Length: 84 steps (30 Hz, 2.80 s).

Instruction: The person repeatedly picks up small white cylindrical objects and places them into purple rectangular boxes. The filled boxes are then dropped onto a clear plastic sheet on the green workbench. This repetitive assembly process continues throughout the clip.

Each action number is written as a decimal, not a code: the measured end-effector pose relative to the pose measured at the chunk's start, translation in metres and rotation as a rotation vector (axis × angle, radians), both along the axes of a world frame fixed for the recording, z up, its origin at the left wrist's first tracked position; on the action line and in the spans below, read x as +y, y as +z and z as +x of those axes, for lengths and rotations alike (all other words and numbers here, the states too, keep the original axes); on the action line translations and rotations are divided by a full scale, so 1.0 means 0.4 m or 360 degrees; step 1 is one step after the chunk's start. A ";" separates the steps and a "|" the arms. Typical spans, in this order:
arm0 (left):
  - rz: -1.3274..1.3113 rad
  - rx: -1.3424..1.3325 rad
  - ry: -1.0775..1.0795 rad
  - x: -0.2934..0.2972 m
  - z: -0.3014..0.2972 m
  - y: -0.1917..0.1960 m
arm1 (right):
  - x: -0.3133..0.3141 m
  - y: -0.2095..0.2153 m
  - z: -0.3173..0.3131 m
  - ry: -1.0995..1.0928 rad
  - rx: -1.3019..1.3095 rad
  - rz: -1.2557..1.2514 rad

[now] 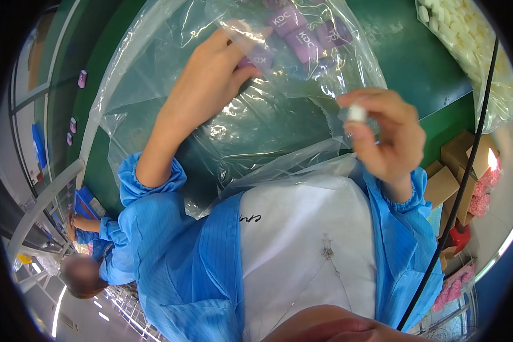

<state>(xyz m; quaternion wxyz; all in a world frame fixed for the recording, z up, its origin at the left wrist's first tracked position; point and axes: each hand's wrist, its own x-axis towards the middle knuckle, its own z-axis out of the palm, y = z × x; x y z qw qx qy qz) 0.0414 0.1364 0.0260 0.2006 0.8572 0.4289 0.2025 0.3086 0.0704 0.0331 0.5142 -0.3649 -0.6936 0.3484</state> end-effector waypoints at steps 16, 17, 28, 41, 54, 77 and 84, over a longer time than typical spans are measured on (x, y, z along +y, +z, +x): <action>-0.0261 -0.0825 0.0205 -0.179 0.095 -0.071 | -0.022 -0.039 -0.090 -0.0039 -0.0398 0.0156; -0.0338 -0.0851 0.0236 -0.185 0.101 -0.067 | -0.022 -0.042 -0.092 -0.0009 -0.0446 0.0233; -0.0430 -0.0997 0.0256 -0.193 0.114 -0.084 | -0.040 -0.021 -0.098 -0.0018 -0.0768 0.0349; -0.0546 -0.1050 0.0253 -0.195 0.100 -0.097 | 0.005 -0.052 -0.044 0.0202 -0.0628 0.0509; -0.0503 -0.1018 0.0251 -0.195 0.102 -0.095 | 0.013 -0.074 -0.030 0.0418 -0.0749 0.0594; 0.0745 -0.0181 0.1034 0.120 -0.460 -0.003 | 0.315 -0.043 0.285 -0.1469 -0.1295 0.0468; 0.0710 0.0842 0.1170 0.235 -0.939 -0.145 | 0.362 -0.129 0.290 -0.1374 -0.1782 0.0477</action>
